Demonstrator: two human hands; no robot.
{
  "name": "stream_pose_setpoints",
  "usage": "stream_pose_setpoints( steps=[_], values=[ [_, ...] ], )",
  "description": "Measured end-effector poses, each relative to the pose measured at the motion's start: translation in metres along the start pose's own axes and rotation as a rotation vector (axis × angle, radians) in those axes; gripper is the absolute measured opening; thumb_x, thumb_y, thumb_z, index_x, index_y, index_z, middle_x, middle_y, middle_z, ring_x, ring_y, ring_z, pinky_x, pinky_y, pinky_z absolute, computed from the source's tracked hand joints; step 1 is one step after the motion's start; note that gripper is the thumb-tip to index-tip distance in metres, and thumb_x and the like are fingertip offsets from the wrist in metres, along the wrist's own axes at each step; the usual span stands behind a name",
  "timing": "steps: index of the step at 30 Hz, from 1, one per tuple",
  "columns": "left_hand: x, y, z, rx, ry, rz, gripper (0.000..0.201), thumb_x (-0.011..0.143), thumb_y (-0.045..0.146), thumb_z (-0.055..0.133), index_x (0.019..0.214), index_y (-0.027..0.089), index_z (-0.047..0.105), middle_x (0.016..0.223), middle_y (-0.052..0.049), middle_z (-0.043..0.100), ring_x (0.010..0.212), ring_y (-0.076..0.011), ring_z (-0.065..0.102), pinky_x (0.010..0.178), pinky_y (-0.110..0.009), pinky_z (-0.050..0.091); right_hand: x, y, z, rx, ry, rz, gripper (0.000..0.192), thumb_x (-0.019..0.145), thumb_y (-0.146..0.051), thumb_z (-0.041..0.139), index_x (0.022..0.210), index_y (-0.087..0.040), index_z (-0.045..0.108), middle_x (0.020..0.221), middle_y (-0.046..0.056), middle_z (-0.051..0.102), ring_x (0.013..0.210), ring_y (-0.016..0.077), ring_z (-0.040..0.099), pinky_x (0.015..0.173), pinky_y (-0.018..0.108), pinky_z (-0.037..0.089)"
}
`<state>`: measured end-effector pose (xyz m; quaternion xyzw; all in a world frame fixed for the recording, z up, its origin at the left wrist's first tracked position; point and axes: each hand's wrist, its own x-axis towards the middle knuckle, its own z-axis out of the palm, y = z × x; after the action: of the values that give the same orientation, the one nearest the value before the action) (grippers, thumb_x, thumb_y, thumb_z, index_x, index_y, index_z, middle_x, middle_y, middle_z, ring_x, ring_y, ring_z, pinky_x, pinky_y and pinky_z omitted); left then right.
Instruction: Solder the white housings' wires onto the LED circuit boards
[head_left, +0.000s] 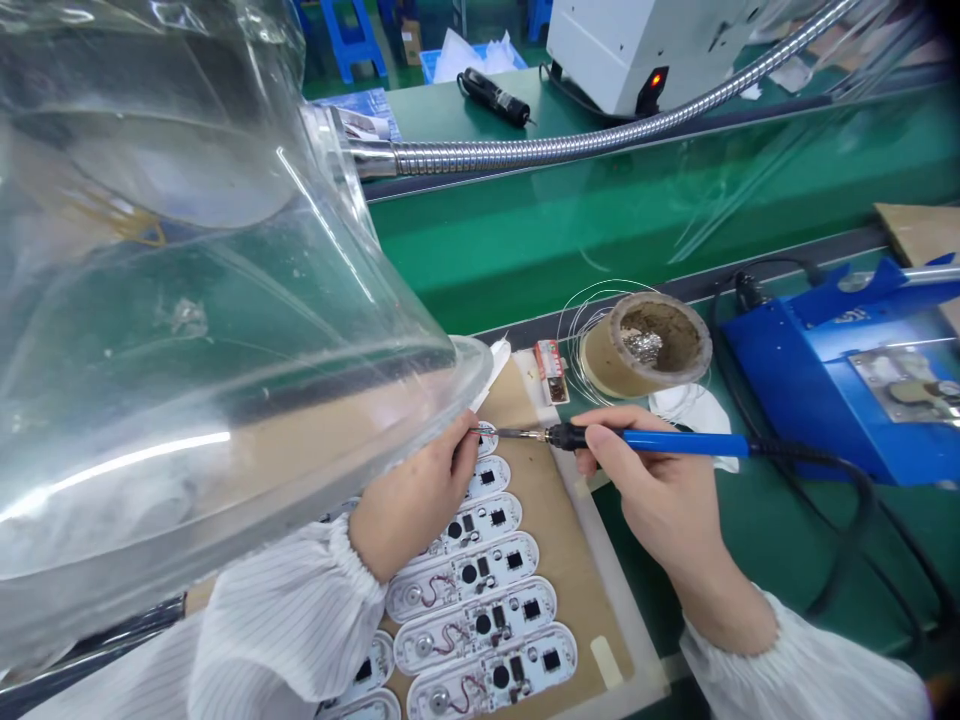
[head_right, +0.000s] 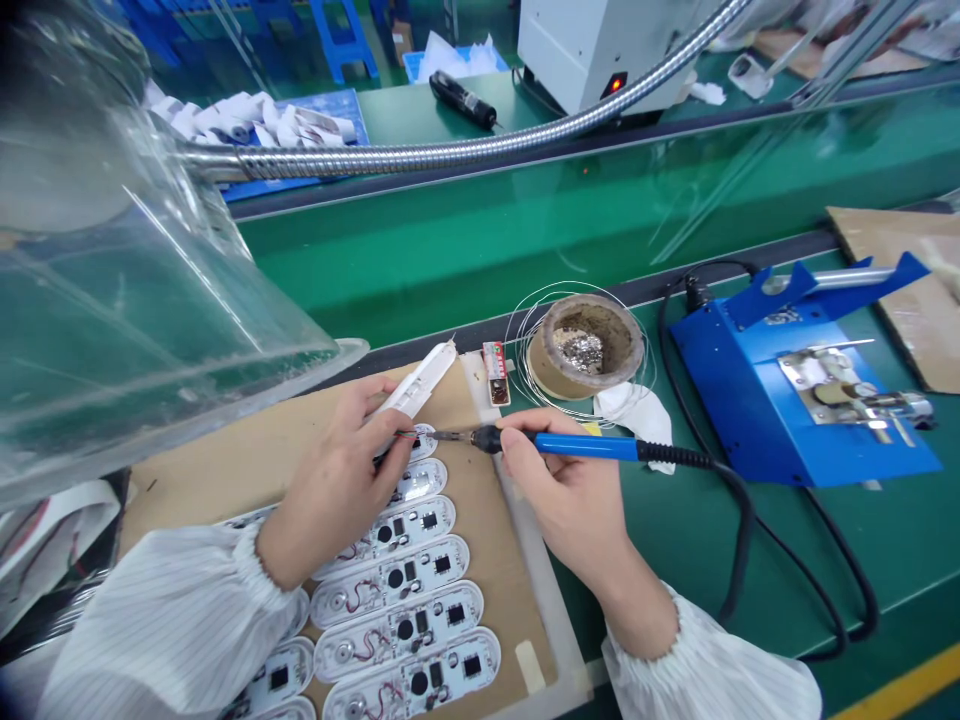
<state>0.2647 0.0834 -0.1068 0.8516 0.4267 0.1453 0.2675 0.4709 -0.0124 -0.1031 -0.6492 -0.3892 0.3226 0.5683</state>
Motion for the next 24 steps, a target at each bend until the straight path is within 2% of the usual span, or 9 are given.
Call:
stream_pose_setpoints(
  steps=[12, 19, 24],
  values=[
    [-0.005, -0.007, 0.004, 0.100, 0.006, 0.069, 0.019, 0.101, 0.020, 0.055, 0.112, 0.024, 0.070, 0.148, -0.015, 0.059, 0.137, -0.0367, 0.057, 0.108, -0.058, 0.056, -0.002, 0.004, -0.002, -0.026, 0.011, 0.033, 0.012, 0.088, -0.031, 0.072, 0.089, -0.022, 0.080, 0.065, 0.001, 0.072, 0.057, 0.0165, 0.067, 0.053, 0.027, 0.053],
    [-0.005, -0.008, 0.005, 0.109, 0.011, 0.092, 0.021, 0.101, 0.017, 0.054, 0.112, 0.024, 0.069, 0.152, -0.014, 0.057, 0.139, -0.0343, 0.056, 0.112, -0.057, 0.054, -0.004, 0.007, -0.005, -0.038, 0.007, 0.063, 0.012, 0.087, -0.032, 0.073, 0.090, -0.023, 0.081, 0.068, 0.002, 0.071, 0.060, 0.0180, 0.066, 0.047, 0.025, 0.046],
    [-0.005, -0.007, 0.004, 0.092, 0.007, 0.087, 0.020, 0.100, 0.018, 0.055, 0.112, 0.024, 0.070, 0.151, -0.014, 0.057, 0.141, -0.0359, 0.055, 0.112, -0.059, 0.053, -0.009, 0.014, -0.008, -0.017, -0.003, 0.046, 0.010, 0.090, -0.030, 0.075, 0.096, -0.025, 0.082, 0.072, 0.002, 0.070, 0.066, 0.0181, 0.066, 0.049, 0.024, 0.047]
  ],
)
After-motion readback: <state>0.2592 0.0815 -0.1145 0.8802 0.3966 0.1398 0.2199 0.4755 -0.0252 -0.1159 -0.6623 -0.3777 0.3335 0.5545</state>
